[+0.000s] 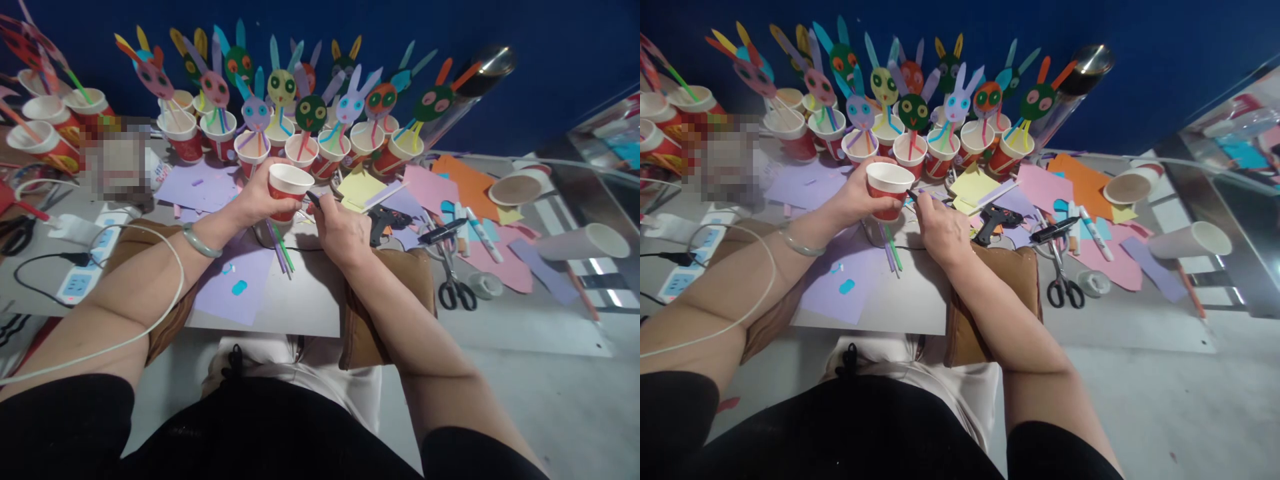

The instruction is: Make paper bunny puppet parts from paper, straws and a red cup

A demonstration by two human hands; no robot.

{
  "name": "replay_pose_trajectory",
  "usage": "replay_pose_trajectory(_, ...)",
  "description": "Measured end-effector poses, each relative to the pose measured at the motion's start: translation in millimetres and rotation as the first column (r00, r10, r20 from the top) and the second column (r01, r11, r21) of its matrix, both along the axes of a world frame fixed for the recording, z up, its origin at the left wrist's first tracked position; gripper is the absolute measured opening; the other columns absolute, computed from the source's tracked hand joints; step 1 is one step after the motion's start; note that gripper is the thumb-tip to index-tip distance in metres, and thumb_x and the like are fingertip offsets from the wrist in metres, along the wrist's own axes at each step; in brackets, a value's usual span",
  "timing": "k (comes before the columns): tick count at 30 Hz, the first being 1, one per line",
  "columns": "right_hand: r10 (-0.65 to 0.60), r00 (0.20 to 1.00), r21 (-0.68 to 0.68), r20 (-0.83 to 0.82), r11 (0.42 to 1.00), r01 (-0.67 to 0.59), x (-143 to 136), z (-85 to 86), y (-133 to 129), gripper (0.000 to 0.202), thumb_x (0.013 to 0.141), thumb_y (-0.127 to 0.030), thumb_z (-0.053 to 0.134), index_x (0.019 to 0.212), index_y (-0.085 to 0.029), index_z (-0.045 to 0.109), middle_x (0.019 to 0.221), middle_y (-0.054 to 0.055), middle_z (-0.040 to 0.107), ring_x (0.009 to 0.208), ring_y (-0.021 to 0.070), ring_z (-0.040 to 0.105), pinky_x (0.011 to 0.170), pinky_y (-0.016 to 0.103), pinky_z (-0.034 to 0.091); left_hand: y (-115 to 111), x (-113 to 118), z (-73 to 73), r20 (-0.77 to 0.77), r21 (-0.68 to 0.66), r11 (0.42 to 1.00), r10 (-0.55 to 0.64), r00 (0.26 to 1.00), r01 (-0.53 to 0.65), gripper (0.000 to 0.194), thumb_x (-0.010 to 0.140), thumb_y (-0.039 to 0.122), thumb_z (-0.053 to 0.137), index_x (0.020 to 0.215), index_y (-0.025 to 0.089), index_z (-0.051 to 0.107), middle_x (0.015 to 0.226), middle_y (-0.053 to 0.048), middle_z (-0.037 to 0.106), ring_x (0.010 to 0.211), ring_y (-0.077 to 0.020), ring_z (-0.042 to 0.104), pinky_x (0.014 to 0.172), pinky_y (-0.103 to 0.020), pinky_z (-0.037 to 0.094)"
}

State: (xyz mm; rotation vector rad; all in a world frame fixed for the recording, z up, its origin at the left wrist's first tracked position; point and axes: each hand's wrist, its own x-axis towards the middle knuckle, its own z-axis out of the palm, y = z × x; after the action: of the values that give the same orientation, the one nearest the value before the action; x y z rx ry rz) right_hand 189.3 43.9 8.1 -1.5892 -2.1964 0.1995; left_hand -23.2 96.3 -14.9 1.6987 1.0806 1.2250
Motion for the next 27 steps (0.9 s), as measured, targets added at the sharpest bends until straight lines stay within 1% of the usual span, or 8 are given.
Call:
replay_pose_trajectory(4, 0.065, 0.861, -0.245, -0.505, 0.946, -0.215, 0.2, -0.2, 4.3, 0.038, 0.103, -0.060, 0.052, 0.088, -0.024, 0.050, 0.066, -0.001, 0.056, 0.057, 0.0147, 0.046, 0.057, 0.028, 0.032, 0.3, -1.8, 1.4, -0.029, 0.041, 0.999, -0.015, 0.999, 0.016, 0.085, 0.056, 0.042, 0.096, 0.129, 0.021, 0.057, 0.120, -0.008, 0.070, 0.116, -0.0304, 0.068, 0.107, -0.048, 0.055)
replay_pose_trajectory(7, -0.091, 0.583, -0.447, -0.807, 0.740, -0.503, 3.0, 4.7, 7.6, 0.048, 0.095, -0.070, 0.059, 0.085, -0.027, 0.042, 0.055, -0.009, 0.041, 0.045, 0.0096, 0.029, 0.047, 0.024, 0.026, 0.9, -2.0, 2.7, -0.035, 0.067, 0.997, -0.034, 0.999, 0.036, 0.088, 0.056, 0.043, 0.096, 0.131, 0.021, 0.056, 0.123, -0.010, 0.069, 0.118, -0.0312, 0.067, 0.108, -0.049, 0.053)
replay_pose_trajectory(10, -0.225, 0.477, -0.510, -0.850, 0.580, -0.636, 5.7, 9.2, 9.3, 0.049, 0.091, -0.071, 0.064, 0.088, -0.028, 0.042, 0.052, -0.013, 0.035, 0.041, 0.0080, 0.019, 0.042, 0.023, 0.019, 1.8, -1.6, 2.4, -0.022, 0.084, 0.996, -0.039, 0.999, 0.041, 0.092, 0.055, 0.045, 0.097, 0.134, 0.022, 0.055, 0.127, -0.011, 0.067, 0.122, -0.0320, 0.066, 0.110, -0.048, 0.052)
replay_pose_trajectory(13, -0.114, 0.562, -0.465, -0.819, 0.704, -0.536, 5.8, 6.4, 9.3, 0.046, 0.094, -0.069, 0.060, 0.086, -0.027, 0.043, 0.054, -0.010, 0.039, 0.044, 0.0094, 0.026, 0.046, 0.024, 0.023, 2.2, -1.8, 0.5, -0.044, 0.106, 0.994, -0.029, 0.999, 0.034, 0.092, 0.057, 0.044, 0.096, 0.136, 0.022, 0.054, 0.127, -0.011, 0.067, 0.126, -0.0334, 0.063, 0.113, -0.050, 0.049)
replay_pose_trajectory(17, 0.079, 0.929, -0.164, -0.362, 0.975, -0.147, 3.1, 0.0, 5.0, 0.032, 0.103, -0.053, 0.054, 0.095, -0.023, 0.055, 0.071, 0.002, 0.060, 0.063, 0.0179, 0.052, 0.061, 0.029, 0.030, 2.5, -3.6, -1.9, -0.114, 0.122, 0.992, -0.007, 0.993, 0.021, 0.089, 0.060, 0.040, 0.094, 0.137, 0.021, 0.054, 0.126, -0.010, 0.067, 0.126, -0.0342, 0.063, 0.115, -0.052, 0.048)
replay_pose_trajectory(21, 0.026, 0.999, -0.037, -0.025, 0.999, -0.027, 2.1, -0.3, 1.3, 0.030, 0.107, -0.045, 0.045, 0.108, -0.020, 0.061, 0.090, 0.011, 0.072, 0.078, 0.0255, 0.063, 0.066, 0.032, 0.030, 2.8, -4.9, -2.6, -0.137, 0.109, 0.994, 0.011, 0.991, 0.004, 0.089, 0.060, 0.039, 0.094, 0.137, 0.021, 0.054, 0.127, -0.010, 0.067, 0.127, -0.0340, 0.064, 0.116, -0.052, 0.049)
replay_pose_trajectory(24, 0.073, 0.962, -0.127, -0.263, 0.986, -0.110, 2.6, -1.0, 4.1, 0.033, 0.105, -0.053, 0.049, 0.097, -0.022, 0.056, 0.079, 0.007, 0.067, 0.071, 0.0214, 0.058, 0.064, 0.030, 0.034, 2.3, -3.8, -2.3, -0.130, 0.103, 0.995, -0.001, 0.991, 0.014, 0.089, 0.060, 0.037, 0.094, 0.137, 0.021, 0.054, 0.128, -0.010, 0.068, 0.127, -0.0336, 0.064, 0.115, -0.051, 0.050)
replay_pose_trajectory(27, 0.046, 0.764, -0.363, -0.644, 0.860, -0.357, 2.8, -2.3, 8.9, 0.044, 0.102, -0.067, 0.048, 0.087, -0.026, 0.045, 0.061, -0.004, 0.049, 0.053, 0.0144, 0.041, 0.054, 0.027, 0.032, 1.9, -1.8, -2.6, -0.123, 0.112, 0.993, -0.012, 0.992, 0.026, 0.087, 0.061, 0.035, 0.092, 0.137, 0.021, 0.053, 0.128, -0.010, 0.067, 0.127, -0.0336, 0.064, 0.115, -0.052, 0.050)
